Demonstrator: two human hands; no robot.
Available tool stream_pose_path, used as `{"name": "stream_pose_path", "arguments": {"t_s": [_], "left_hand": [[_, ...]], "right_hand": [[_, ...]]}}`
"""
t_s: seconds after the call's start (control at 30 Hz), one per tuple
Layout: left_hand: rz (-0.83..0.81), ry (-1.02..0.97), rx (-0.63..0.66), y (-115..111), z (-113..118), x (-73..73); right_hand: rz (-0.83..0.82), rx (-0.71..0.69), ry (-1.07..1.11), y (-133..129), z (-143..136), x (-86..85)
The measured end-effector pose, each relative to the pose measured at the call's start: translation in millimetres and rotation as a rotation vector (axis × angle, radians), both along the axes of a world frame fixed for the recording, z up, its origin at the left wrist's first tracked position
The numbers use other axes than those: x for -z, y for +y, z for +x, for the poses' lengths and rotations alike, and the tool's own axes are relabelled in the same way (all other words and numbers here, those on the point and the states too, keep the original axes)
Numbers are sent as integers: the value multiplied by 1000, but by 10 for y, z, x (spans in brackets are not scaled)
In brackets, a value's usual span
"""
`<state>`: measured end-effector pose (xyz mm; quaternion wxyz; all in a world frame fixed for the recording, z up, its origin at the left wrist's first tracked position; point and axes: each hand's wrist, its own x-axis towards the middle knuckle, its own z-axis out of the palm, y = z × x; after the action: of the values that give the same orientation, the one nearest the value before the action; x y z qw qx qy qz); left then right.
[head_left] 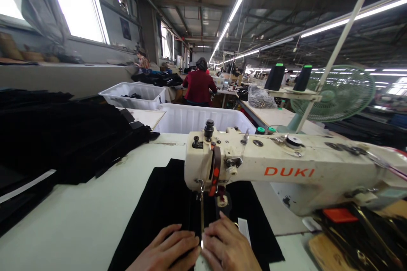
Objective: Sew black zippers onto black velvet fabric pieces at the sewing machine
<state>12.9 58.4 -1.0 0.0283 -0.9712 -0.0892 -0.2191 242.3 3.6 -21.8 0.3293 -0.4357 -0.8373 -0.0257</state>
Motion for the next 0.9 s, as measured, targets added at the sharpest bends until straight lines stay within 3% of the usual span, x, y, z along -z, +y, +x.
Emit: {"name": "stream_pose_path", "arguments": {"t_s": [0.1, 0.17, 0.37, 0.43, 0.5, 0.7, 0.9], "left_hand": [[-49, -70, -29, 81, 29, 125], [-91, -49, -37, 120, 41, 98], [-52, 4, -76, 115, 37, -461], [-41, -46, -89, 124, 45, -551], [-53, -32, -96, 168, 61, -539], [-165, 121, -118, 341, 98, -318], [-180, 101, -114, 353, 96, -258]], "right_hand": [[-36, 26, 40, 61, -46, -91], [-76, 49, 74, 105, -66, -126], [-93, 148, 126, 303, -73, -110], [-117, 162, 130, 369, -72, -124], [-144, 165, 135, 416, -69, -159], [-234, 270, 210, 432, -63, -216], [-124, 352, -51, 409, -113, -180]]}}
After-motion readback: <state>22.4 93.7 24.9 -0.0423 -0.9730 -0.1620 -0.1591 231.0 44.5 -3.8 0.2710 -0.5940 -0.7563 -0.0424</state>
